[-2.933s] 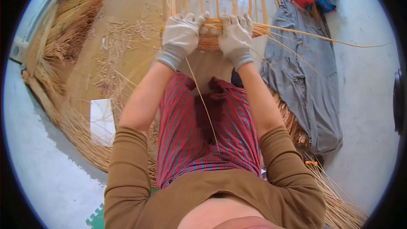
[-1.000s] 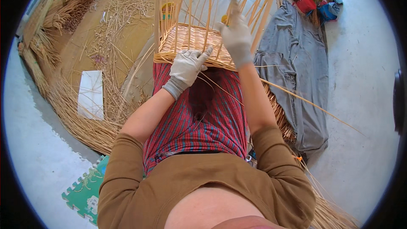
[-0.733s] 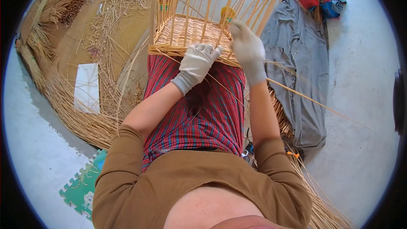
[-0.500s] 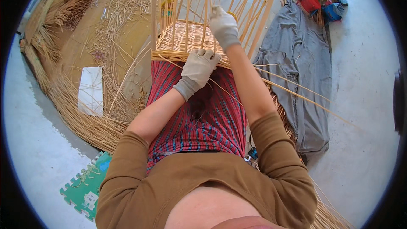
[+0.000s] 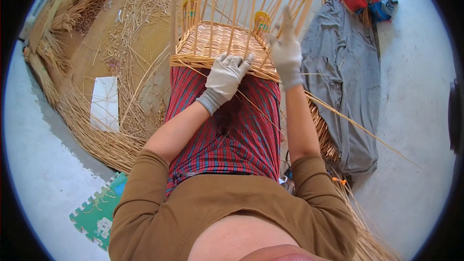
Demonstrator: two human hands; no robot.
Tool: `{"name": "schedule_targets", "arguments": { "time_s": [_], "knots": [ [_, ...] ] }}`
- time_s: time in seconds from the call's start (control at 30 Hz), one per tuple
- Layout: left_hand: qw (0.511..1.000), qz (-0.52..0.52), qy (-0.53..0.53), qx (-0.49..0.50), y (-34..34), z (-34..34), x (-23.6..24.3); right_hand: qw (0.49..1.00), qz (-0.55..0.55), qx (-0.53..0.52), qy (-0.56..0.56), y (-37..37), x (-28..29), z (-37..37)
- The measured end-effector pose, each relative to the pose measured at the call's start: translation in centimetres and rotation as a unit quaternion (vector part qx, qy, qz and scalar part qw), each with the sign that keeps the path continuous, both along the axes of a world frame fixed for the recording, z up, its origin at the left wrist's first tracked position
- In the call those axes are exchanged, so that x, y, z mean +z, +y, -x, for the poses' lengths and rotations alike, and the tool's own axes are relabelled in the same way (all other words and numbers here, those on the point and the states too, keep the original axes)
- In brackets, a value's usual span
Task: Weaving a wicker or straw basket on the floor of a workshop.
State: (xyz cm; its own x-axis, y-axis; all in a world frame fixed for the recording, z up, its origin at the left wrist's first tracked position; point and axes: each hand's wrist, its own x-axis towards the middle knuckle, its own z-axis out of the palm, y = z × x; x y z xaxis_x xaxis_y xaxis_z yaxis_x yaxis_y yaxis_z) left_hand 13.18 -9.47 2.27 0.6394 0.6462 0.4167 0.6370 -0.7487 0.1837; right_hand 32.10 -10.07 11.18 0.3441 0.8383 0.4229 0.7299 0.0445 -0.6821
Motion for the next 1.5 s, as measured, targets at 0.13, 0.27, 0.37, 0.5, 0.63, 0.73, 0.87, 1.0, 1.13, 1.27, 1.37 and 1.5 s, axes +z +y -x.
{"name": "schedule_targets", "arguments": {
  "time_s": [0.13,0.27,0.37,0.5,0.63,0.73,0.87,1.0,1.13,1.27,1.37,1.5],
  "knots": [
    [0.995,-0.097,-0.02,-0.017,-0.8,-1.3,1.6,0.994,0.069,-0.023,-0.076,-5.5,1.1,-2.3],
    [0.999,-0.016,0.046,-0.002,-2.3,-4.5,2.3,0.964,0.099,-0.003,-0.248,-1.1,2.6,-1.5],
    [0.999,-0.009,0.047,0.009,-2.1,-5.1,1.5,0.945,0.197,-0.008,-0.26,6.2,0.2,0.6],
    [1.0,0.009,0.018,0.005,-1.8,-4.3,1.0,0.933,0.312,0.018,-0.176,10.8,-2.6,0.5],
    [0.997,0.064,0.043,-0.016,-1.2,-3.8,2.2,0.976,0.18,0.095,-0.082,5.7,-0.4,-0.3],
    [0.99,0.121,0.072,-0.019,-0.4,-4.0,2.8,0.996,0.009,0.062,-0.067,-3.1,1.2,0.2],
    [0.99,0.131,0.03,-0.033,-0.2,-3.9,2.1,0.867,0.251,-0.147,0.404,-8.9,0.8,-2.4],
    [0.997,0.07,0.012,-0.034,-0.5,-3.3,0.8,0.965,-0.052,0.048,0.253,-3.0,0.0,-6.2],
    [0.992,-0.032,0.118,0.024,-0.4,-3.5,-0.2,0.998,-0.039,0.047,-0.018,2.9,-0.5,-6.2],
    [0.99,-0.026,0.14,0.002,-0.6,-3.6,-0.6,0.983,0.087,-0.049,-0.153,3.1,-1.1,-4.7],
    [0.993,-0.044,0.106,-0.005,-1.0,-3.3,-0.5,0.953,0.093,-0.12,-0.261,0.3,-1.2,-4.0],
    [0.992,-0.04,0.118,-0.014,-1.1,-3.2,-0.3,0.966,-0.071,-0.096,-0.23,-5.6,-2.6,-3.8]
  ]
}}
